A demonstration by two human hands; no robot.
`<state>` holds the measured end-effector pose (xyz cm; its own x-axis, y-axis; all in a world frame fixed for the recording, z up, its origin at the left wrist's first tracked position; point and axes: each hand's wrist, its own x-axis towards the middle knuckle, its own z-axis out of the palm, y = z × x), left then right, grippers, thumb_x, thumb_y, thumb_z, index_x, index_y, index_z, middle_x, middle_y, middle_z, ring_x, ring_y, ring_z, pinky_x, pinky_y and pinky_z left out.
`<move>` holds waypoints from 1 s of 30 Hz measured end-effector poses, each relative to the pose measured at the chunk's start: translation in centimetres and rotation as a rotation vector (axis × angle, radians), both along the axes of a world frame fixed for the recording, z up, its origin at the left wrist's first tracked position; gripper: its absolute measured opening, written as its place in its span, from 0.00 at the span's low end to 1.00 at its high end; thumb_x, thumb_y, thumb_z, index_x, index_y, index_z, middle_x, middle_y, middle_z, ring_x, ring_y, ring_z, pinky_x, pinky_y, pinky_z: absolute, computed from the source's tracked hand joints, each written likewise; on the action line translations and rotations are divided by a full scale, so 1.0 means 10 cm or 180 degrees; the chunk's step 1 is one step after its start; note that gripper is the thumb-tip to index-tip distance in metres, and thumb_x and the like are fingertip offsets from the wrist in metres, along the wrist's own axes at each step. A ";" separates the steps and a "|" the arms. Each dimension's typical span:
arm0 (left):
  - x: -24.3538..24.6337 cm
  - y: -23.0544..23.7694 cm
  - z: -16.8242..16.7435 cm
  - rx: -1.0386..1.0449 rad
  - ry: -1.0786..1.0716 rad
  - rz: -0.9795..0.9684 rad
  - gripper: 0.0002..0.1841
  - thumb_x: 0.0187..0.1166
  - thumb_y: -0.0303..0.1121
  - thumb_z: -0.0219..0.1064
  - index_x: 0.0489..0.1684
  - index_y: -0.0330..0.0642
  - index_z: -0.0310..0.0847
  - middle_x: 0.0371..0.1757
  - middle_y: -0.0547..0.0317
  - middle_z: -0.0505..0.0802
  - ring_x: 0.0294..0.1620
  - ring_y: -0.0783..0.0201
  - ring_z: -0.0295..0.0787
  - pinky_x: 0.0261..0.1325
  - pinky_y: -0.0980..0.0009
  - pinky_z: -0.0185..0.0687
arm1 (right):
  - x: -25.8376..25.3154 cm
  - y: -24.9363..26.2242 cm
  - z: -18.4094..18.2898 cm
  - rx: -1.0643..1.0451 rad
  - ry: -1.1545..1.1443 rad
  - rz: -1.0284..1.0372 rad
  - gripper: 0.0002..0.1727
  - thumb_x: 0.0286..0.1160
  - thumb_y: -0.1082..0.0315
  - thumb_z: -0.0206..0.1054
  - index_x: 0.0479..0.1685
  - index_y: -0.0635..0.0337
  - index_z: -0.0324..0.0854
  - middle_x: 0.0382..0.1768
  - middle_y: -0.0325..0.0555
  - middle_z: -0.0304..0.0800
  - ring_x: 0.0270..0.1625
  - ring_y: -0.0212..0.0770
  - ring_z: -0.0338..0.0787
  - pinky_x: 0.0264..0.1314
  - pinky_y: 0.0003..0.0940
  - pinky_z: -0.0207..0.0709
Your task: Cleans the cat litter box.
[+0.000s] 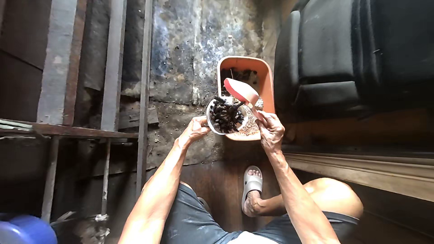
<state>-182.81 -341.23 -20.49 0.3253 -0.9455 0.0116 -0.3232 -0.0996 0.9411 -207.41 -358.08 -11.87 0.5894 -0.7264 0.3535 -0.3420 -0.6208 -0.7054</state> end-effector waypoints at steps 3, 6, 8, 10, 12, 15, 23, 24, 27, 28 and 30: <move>0.00 0.00 0.00 -0.0038 0.0004 -0.0017 0.05 0.72 0.27 0.73 0.41 0.39 0.93 0.44 0.56 0.96 0.47 0.67 0.92 0.58 0.62 0.87 | -0.03 -0.03 0.03 -0.0162 0.0066 0.0027 0.18 0.74 0.74 0.74 0.64 0.56 0.90 0.61 0.48 0.91 0.62 0.39 0.90 0.66 0.38 0.86; 0.00 0.01 0.00 -0.0032 0.0016 -0.0036 0.06 0.73 0.27 0.73 0.43 0.39 0.93 0.46 0.57 0.96 0.48 0.68 0.92 0.59 0.63 0.86 | -0.02 -0.11 0.10 -0.0417 0.0263 0.0116 0.17 0.76 0.74 0.73 0.63 0.55 0.90 0.60 0.50 0.90 0.61 0.41 0.90 0.65 0.39 0.86; 0.01 0.01 -0.03 -0.0053 -0.0008 -0.0051 0.06 0.72 0.27 0.73 0.42 0.39 0.93 0.45 0.57 0.96 0.47 0.69 0.92 0.58 0.63 0.87 | 0.00 -0.16 0.16 -0.0545 0.0397 0.0162 0.17 0.77 0.73 0.72 0.64 0.54 0.90 0.59 0.51 0.90 0.59 0.43 0.91 0.62 0.41 0.86; 0.02 0.03 -0.04 -0.0066 0.0008 -0.0066 0.06 0.72 0.27 0.73 0.42 0.40 0.93 0.44 0.57 0.96 0.47 0.69 0.92 0.57 0.64 0.87 | 0.02 -0.19 0.21 -0.0508 0.0420 0.0212 0.18 0.77 0.73 0.72 0.66 0.53 0.90 0.59 0.51 0.90 0.57 0.42 0.91 0.60 0.40 0.87; 0.03 0.04 -0.03 -0.0027 0.0034 -0.0049 0.06 0.72 0.28 0.73 0.42 0.40 0.93 0.43 0.58 0.96 0.45 0.69 0.92 0.56 0.63 0.87 | 0.01 -0.20 0.23 -0.0309 0.0299 0.0225 0.19 0.77 0.73 0.73 0.67 0.54 0.88 0.59 0.49 0.90 0.56 0.40 0.91 0.58 0.37 0.88; 0.04 0.05 0.01 0.0030 0.0157 0.0049 0.06 0.72 0.27 0.73 0.43 0.40 0.93 0.42 0.59 0.96 0.43 0.71 0.92 0.54 0.65 0.87 | -0.02 -0.19 0.21 -0.0141 0.0186 0.0136 0.19 0.77 0.74 0.73 0.67 0.54 0.89 0.59 0.48 0.91 0.58 0.39 0.92 0.61 0.37 0.88; -0.03 0.10 0.09 -0.0213 0.0258 0.0223 0.08 0.71 0.26 0.74 0.45 0.38 0.92 0.43 0.58 0.96 0.44 0.73 0.92 0.55 0.69 0.88 | -0.15 -0.12 0.09 -0.0452 0.0504 0.0171 0.17 0.78 0.71 0.71 0.64 0.48 0.91 0.60 0.44 0.91 0.60 0.39 0.90 0.63 0.40 0.86; -0.01 0.14 0.14 -0.0276 0.0301 0.0268 0.08 0.72 0.24 0.73 0.45 0.36 0.91 0.43 0.55 0.95 0.43 0.69 0.92 0.53 0.66 0.89 | -0.11 -0.13 0.08 -0.0495 0.0500 0.0199 0.17 0.78 0.70 0.71 0.63 0.46 0.92 0.59 0.43 0.91 0.60 0.38 0.90 0.63 0.40 0.86; 0.00 0.20 0.22 -0.0132 0.0342 0.0334 0.08 0.74 0.23 0.72 0.47 0.35 0.91 0.44 0.53 0.95 0.44 0.68 0.92 0.54 0.64 0.87 | -0.09 -0.07 0.09 -0.0339 0.0394 0.0196 0.16 0.77 0.71 0.71 0.60 0.49 0.93 0.55 0.46 0.93 0.57 0.38 0.91 0.61 0.37 0.86; -0.02 0.20 0.25 -0.0047 0.0328 0.0361 0.08 0.74 0.23 0.72 0.47 0.35 0.91 0.43 0.54 0.95 0.43 0.69 0.92 0.54 0.66 0.87 | -0.11 -0.04 0.09 -0.0280 0.0393 0.0184 0.16 0.76 0.71 0.71 0.60 0.50 0.93 0.55 0.46 0.93 0.56 0.38 0.91 0.61 0.37 0.86; 0.00 0.21 0.23 -0.0043 0.0274 0.0377 0.08 0.73 0.23 0.72 0.47 0.36 0.91 0.43 0.55 0.96 0.43 0.69 0.92 0.53 0.65 0.88 | -0.09 -0.02 0.09 -0.0199 0.0315 0.0178 0.16 0.76 0.71 0.72 0.60 0.49 0.93 0.54 0.45 0.93 0.55 0.36 0.91 0.59 0.35 0.86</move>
